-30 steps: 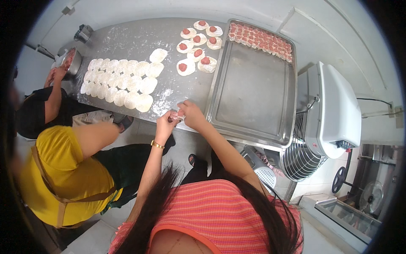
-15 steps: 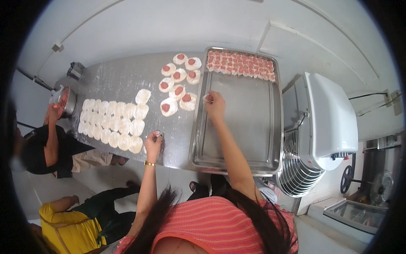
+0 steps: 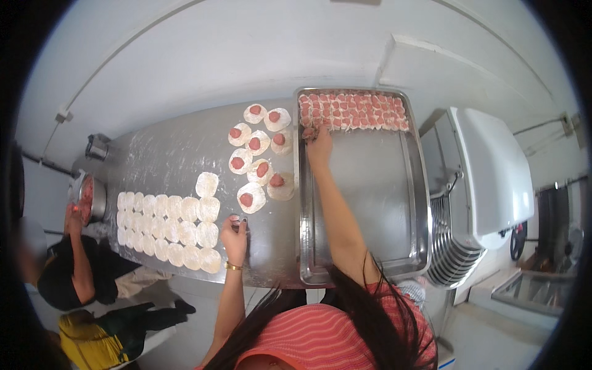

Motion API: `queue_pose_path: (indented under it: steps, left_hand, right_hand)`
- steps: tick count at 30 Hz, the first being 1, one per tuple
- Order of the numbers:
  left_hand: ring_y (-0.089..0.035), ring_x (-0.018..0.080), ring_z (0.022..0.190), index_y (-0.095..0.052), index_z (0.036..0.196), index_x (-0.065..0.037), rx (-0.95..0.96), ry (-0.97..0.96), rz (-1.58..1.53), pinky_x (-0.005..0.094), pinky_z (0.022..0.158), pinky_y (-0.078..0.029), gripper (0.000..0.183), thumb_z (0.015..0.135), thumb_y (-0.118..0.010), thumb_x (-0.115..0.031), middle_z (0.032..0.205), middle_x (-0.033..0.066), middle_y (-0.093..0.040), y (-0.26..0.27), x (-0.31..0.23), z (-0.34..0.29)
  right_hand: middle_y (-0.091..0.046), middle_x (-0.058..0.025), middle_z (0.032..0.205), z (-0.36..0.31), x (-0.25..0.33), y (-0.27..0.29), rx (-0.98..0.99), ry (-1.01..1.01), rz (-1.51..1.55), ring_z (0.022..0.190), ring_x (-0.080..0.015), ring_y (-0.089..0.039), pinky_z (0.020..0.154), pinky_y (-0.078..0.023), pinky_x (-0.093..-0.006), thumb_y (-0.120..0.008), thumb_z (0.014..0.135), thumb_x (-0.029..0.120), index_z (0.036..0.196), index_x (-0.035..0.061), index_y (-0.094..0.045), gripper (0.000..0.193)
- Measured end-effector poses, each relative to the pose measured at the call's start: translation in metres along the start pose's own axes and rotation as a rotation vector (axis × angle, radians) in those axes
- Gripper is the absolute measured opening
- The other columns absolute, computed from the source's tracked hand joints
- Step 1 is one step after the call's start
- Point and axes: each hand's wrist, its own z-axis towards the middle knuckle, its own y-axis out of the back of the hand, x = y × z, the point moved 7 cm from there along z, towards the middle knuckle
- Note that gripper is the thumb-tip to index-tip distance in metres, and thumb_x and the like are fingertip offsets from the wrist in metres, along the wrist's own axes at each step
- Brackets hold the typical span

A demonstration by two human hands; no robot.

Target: The person places small red filling portions onto round dough wrappers on a stainless steel table and folds them into dumplings. Completed dumplings are arranged on a metal tray. Another person works nearby on similar tasks.

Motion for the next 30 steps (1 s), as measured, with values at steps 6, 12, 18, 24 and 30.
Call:
queue_pose_path:
  steps: [6,12,18,24,30]
  left_hand:
    - [-0.056,0.0345,0.083,-0.054,0.098,0.001,0.087,-0.145,0.091,0.0418,0.074,-0.044,0.029,0.075,-0.068,-0.008,0.089,0.019,-0.057,0.0,-0.017,0.02]
    - [-0.057,0.036,0.084,-0.054,0.099,0.002,0.185,-0.204,0.08,0.0422,0.073,-0.045,0.029,0.076,-0.067,-0.011,0.09,0.0195,-0.059,-0.002,-0.017,0.036]
    - [-0.058,0.0378,0.086,-0.056,0.099,0.001,0.148,-0.258,0.123,0.0436,0.073,-0.045,0.026,0.079,-0.063,-0.013,0.092,0.0198,-0.059,-0.003,-0.019,0.042]
    - [-0.057,0.0371,0.083,-0.058,0.094,-0.002,0.146,-0.211,0.278,0.0447,0.072,-0.046,0.019,0.08,-0.06,-0.015,0.091,0.0179,-0.059,-0.006,-0.021,0.046]
    - [-0.057,0.0223,0.067,-0.056,0.084,0.0,0.106,-0.074,-0.22,0.0333,0.061,-0.046,0.011,0.078,-0.06,-0.009,0.071,0.01,-0.057,-0.007,0.009,0.051]
  right_hand:
    - [-0.06,-0.022,0.08,0.002,-0.005,-0.009,-0.022,0.02,-0.045,0.076,-0.0403,-0.059,0.066,-0.046,-0.0455,-0.06,0.065,-0.005,0.103,0.0004,-0.057,0.039]
    - [-0.06,-0.0232,0.079,0.001,-0.005,-0.004,-0.058,-0.081,-0.034,0.075,-0.0403,-0.059,0.066,-0.047,-0.045,-0.059,0.064,-0.005,0.1,0.0006,-0.058,0.036]
    - [-0.062,-0.0177,0.076,0.003,-0.003,0.002,-0.059,-0.052,-0.112,0.073,-0.0317,-0.064,0.066,-0.05,-0.038,-0.062,0.066,-0.001,0.099,0.0007,-0.056,0.033]
    - [-0.062,-0.0148,0.091,-0.073,0.064,0.043,-0.062,0.057,0.05,0.081,-0.0249,-0.064,0.066,-0.052,-0.0338,-0.054,0.074,-0.006,0.101,0.0025,-0.058,0.028]
    - [-0.057,-0.0164,0.095,-0.182,0.108,0.013,0.532,0.135,0.073,0.084,-0.0368,-0.058,0.07,-0.048,-0.0416,-0.058,0.072,-0.002,0.094,0.0022,-0.058,0.023]
